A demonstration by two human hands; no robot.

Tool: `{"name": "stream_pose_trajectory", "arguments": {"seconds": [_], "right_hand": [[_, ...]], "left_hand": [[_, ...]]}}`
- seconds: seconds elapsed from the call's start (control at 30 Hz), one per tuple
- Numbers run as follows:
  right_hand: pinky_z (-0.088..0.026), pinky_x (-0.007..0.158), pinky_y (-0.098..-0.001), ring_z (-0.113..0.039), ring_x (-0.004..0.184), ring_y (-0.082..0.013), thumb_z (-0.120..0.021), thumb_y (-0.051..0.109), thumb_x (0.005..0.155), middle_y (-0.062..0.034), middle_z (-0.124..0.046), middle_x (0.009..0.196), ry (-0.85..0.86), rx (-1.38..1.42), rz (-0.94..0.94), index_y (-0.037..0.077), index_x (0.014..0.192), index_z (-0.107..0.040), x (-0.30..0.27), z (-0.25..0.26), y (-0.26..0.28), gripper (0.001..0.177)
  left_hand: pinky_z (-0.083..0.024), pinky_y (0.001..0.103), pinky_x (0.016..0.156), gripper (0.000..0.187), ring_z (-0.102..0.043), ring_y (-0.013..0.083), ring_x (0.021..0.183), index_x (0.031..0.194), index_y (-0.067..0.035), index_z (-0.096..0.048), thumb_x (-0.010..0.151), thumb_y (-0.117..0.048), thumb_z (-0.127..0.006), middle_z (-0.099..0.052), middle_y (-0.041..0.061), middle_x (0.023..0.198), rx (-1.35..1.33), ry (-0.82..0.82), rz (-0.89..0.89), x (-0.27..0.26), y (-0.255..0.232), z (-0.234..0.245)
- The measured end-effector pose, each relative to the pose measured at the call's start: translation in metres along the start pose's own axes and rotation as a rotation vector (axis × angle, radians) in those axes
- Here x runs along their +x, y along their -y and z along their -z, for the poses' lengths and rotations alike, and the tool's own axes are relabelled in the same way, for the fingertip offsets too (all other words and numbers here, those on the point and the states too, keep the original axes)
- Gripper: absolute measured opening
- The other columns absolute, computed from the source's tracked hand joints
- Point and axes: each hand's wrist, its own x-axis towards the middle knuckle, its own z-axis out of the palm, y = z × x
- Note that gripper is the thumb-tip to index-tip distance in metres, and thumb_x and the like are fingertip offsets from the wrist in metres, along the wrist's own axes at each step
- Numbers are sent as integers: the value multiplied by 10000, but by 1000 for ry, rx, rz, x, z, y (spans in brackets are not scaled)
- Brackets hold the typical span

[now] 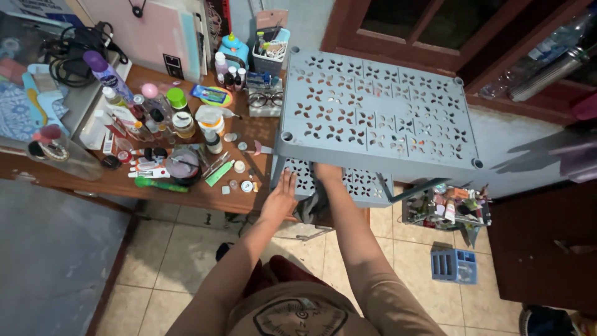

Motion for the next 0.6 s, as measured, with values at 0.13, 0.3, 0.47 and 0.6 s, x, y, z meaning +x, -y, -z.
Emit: {"name": "stream_pose_trajectory", "arguments": {"seconds": [0.13, 0.3, 0.47, 0.6], "right_hand": [[-384, 1094, -528, -498, 1326, -467, -501, 281, 950, -257, -557, 1426, -95, -103, 115, 61, 1379, -605, 1, 8, -32, 493], [-490, 991, -530, -588, 1220, -468, -531, 267, 961, -251, -614, 1348, -55, -49, -231, 83, 1335, -628, -9, 31, -81, 428], [-550, 936, -517, -660, 1128, -456, -579, 199, 936, -264, -669, 1257, -101, -48, -362, 58, 1292, -639, -26, 44, -132, 387], [-557, 893, -522, -669, 1094, -441, -579, 154, 902, -264, -671, 1227, -212, -79, -371, 20, 1256, -621, -43, 58, -127, 381]], "left_hand": [[-213, 534, 1227, 573, -310, 463, 1500, 1448, 85, -495, 972, -234, -465, -374, 198, 1631, 123, 6, -33, 1, -2, -11], [-242, 547, 1199, 597, -327, 471, 1464, 1493, 45, -460, 965, -233, -456, -365, 188, 1614, 174, -18, -8, 6, -7, -12], [-239, 530, 1212, 631, -345, 425, 1473, 1520, 41, -439, 967, -263, -449, -383, 174, 1606, 158, 4, 49, 6, -13, -11], [-218, 503, 1219, 694, -339, 389, 1484, 1542, 38, -403, 963, -333, -499, -403, 156, 1599, 173, -25, 118, 9, -18, -24]]}}
